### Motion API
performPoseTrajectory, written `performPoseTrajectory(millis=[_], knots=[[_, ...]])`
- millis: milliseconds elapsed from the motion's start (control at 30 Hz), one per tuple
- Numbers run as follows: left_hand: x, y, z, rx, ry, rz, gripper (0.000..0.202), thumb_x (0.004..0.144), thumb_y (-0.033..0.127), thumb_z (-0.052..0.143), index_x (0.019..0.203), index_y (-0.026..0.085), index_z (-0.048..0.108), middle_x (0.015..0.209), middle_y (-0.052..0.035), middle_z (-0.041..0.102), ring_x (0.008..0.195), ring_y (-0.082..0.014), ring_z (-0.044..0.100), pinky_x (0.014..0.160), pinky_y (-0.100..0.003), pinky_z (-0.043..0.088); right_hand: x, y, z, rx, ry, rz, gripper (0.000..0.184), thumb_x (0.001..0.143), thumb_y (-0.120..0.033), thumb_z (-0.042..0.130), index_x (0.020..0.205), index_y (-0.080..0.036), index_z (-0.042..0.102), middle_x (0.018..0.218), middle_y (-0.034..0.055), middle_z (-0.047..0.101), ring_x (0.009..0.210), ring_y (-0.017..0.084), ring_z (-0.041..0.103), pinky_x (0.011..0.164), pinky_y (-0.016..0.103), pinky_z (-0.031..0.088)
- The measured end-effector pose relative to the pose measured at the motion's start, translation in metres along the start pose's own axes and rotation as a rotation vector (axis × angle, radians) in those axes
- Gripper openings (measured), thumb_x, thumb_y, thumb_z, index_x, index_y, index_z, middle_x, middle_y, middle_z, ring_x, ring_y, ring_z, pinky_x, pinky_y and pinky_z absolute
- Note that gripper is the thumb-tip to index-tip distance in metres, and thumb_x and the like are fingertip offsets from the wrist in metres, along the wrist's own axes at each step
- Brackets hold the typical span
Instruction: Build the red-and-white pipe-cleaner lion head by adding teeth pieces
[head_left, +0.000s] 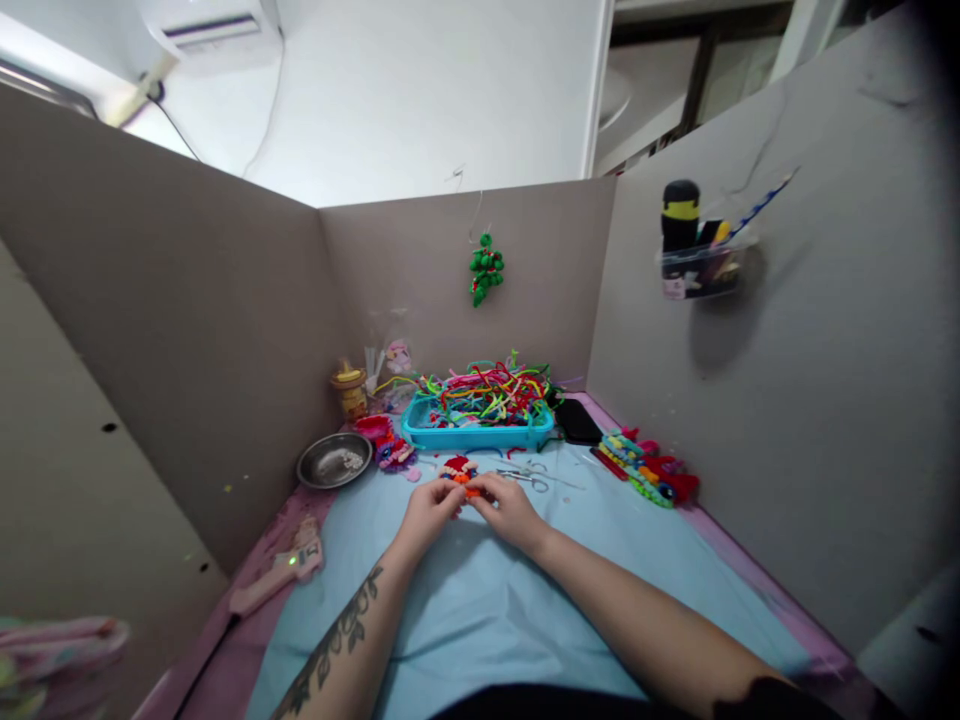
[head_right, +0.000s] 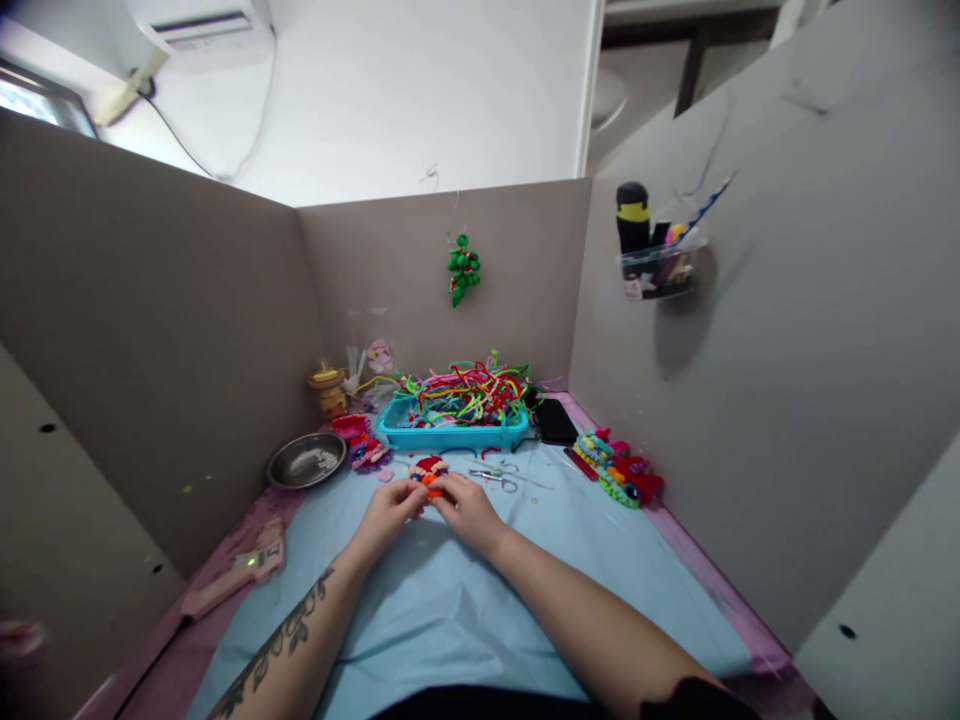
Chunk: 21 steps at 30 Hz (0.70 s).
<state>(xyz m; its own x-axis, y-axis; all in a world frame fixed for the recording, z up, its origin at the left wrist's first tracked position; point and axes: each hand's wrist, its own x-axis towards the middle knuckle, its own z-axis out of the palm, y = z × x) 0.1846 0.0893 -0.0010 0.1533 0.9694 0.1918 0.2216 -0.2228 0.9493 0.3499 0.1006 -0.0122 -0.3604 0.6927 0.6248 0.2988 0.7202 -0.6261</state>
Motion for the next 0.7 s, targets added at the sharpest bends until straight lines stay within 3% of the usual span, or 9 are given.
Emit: performPoseTrajectory(millis=[200, 433, 600, 700], knots=[[-0.0019, -0.0024, 0.0023, -0.107, -0.11, -0.091, 0.038, 0.073, 0.049, 0.057, 0.07, 0.012, 0.062, 0.061, -0.0007, 0.058, 0.052, -0.0093, 0.048, 0.051, -0.021, 0.037, -0.0005, 0.0016, -0.0006, -0.028, -0.01, -0.109, 0.015, 0.086, -0.018, 0.048, 0.086, -0.02, 0.062, 0.08, 0.0048, 0.063, 0.079, 0.017, 0.055, 0.075, 0.03, 0.045], [-0.0023, -0.0063, 0.0006, -0.133, -0.142, -0.098, 0.037, 0.071, 0.049, 0.059, 0.066, 0.013, 0.061, 0.055, 0.0019, 0.054, 0.048, -0.0077, 0.043, 0.049, -0.02, 0.035, -0.0023, 0.0007, 0.0008, -0.004, 0.031, -0.08, 0.013, 0.084, -0.02, 0.049, 0.083, -0.02, 0.062, 0.08, 0.0056, 0.062, 0.08, 0.018, 0.056, 0.074, 0.031, 0.046], [0.0004, -0.0083, 0.0013, -0.001, -0.065, -0.03, 0.031, 0.072, 0.043, 0.06, 0.072, 0.013, 0.066, 0.057, 0.0002, 0.059, 0.05, -0.0103, 0.049, 0.049, -0.022, 0.039, -0.0005, 0.0008, 0.0014, 0.059, 0.034, 0.065, 0.013, 0.08, -0.023, 0.056, 0.089, -0.019, 0.064, 0.082, 0.0056, 0.062, 0.075, 0.017, 0.058, 0.064, 0.027, 0.046], [-0.0006, -0.009, 0.0005, 0.165, 0.048, 0.137, 0.024, 0.073, 0.037, 0.061, 0.081, 0.016, 0.069, 0.072, -0.0041, 0.067, 0.062, -0.0148, 0.057, 0.059, -0.025, 0.046, 0.001, 0.0035, 0.0011, 0.118, 0.04, 0.15, 0.019, 0.079, -0.029, 0.057, 0.093, -0.018, 0.064, 0.087, 0.0061, 0.064, 0.075, 0.016, 0.059, 0.06, 0.025, 0.046]])
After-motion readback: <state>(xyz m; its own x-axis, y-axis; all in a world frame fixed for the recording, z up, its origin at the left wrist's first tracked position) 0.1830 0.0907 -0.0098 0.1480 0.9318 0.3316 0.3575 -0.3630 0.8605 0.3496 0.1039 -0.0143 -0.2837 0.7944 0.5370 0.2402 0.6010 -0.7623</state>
